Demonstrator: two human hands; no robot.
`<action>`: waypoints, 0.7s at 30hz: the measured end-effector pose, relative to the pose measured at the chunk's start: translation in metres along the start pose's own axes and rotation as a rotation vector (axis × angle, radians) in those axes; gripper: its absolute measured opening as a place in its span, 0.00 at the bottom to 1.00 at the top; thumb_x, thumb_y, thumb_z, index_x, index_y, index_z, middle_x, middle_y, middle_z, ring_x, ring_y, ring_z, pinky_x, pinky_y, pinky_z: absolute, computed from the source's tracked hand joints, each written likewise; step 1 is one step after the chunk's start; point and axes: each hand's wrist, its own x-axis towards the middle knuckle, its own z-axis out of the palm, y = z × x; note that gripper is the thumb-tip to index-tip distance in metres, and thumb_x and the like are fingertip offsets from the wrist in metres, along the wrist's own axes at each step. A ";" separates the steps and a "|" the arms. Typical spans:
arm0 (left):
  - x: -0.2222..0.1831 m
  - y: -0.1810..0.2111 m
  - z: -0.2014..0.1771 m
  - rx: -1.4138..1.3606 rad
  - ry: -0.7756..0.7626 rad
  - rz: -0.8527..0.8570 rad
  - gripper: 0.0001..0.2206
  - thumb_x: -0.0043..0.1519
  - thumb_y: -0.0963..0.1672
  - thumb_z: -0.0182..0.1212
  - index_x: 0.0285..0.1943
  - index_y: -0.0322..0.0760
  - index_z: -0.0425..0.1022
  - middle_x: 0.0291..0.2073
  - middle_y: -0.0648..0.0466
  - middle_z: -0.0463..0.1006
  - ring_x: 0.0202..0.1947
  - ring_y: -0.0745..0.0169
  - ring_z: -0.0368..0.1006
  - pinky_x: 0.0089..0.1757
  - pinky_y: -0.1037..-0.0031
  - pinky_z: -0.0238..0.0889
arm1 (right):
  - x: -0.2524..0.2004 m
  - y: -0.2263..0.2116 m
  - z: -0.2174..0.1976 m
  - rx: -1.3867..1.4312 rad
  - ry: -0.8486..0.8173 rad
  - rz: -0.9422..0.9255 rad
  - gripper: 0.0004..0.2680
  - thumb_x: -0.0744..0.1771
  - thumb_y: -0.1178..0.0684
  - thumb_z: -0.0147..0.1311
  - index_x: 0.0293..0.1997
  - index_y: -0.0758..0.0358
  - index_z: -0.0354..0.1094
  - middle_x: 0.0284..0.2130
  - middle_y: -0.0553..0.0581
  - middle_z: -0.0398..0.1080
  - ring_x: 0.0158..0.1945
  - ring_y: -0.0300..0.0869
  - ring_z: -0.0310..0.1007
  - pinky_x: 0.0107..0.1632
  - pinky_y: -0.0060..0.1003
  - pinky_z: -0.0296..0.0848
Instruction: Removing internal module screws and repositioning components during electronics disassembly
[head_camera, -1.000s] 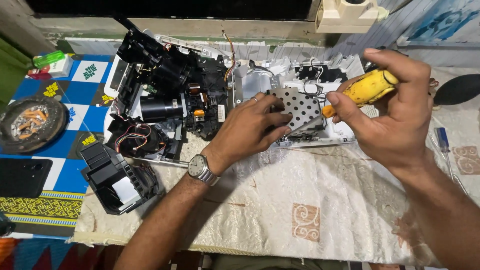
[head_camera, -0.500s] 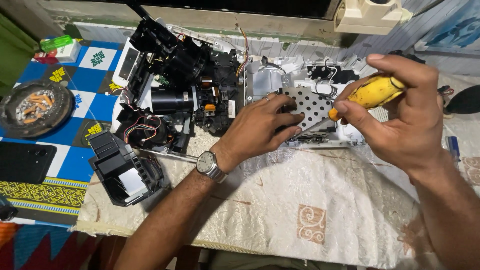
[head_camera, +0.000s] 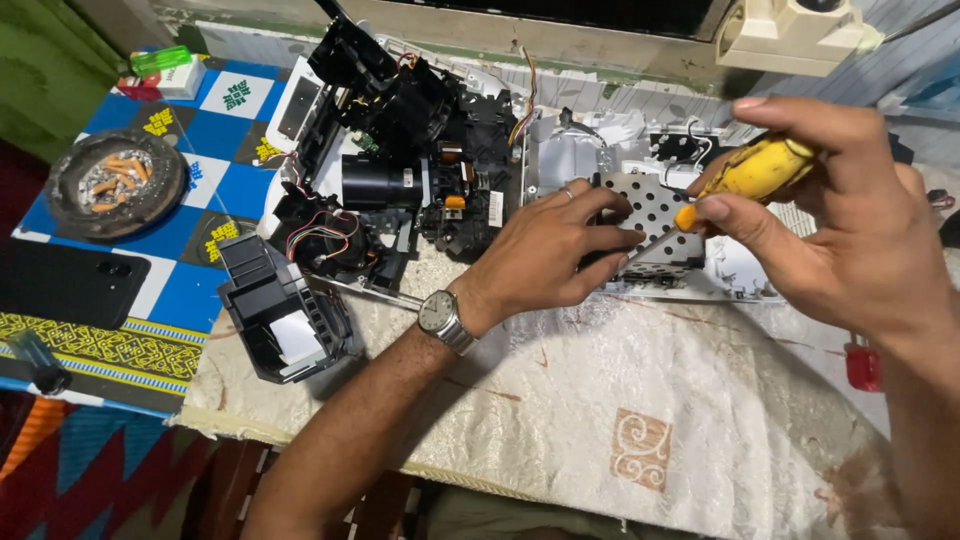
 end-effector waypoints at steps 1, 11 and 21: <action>0.000 0.000 0.001 -0.001 0.002 -0.002 0.16 0.68 0.50 0.50 0.58 0.46 0.79 0.55 0.52 0.72 0.52 0.56 0.70 0.37 0.66 0.76 | 0.001 -0.001 0.000 0.000 -0.003 -0.002 0.22 0.71 0.55 0.65 0.71 0.71 0.58 0.45 0.55 0.78 0.52 0.43 0.80 0.49 0.34 0.71; -0.001 -0.005 0.015 -0.081 0.054 0.032 0.16 0.67 0.53 0.52 0.47 0.44 0.82 0.48 0.54 0.78 0.48 0.56 0.68 0.43 0.66 0.68 | 0.008 -0.003 0.004 0.076 0.031 -0.024 0.23 0.68 0.60 0.73 0.67 0.79 0.62 0.49 0.70 0.72 0.44 0.46 0.76 0.50 0.36 0.76; -0.001 -0.007 0.012 -0.089 0.030 0.053 0.16 0.67 0.52 0.54 0.47 0.41 0.82 0.50 0.55 0.77 0.48 0.57 0.66 0.36 0.67 0.70 | 0.032 0.002 -0.019 -0.268 -0.230 -0.047 0.19 0.68 0.40 0.65 0.52 0.65 0.66 0.25 0.52 0.72 0.18 0.41 0.62 0.24 0.37 0.60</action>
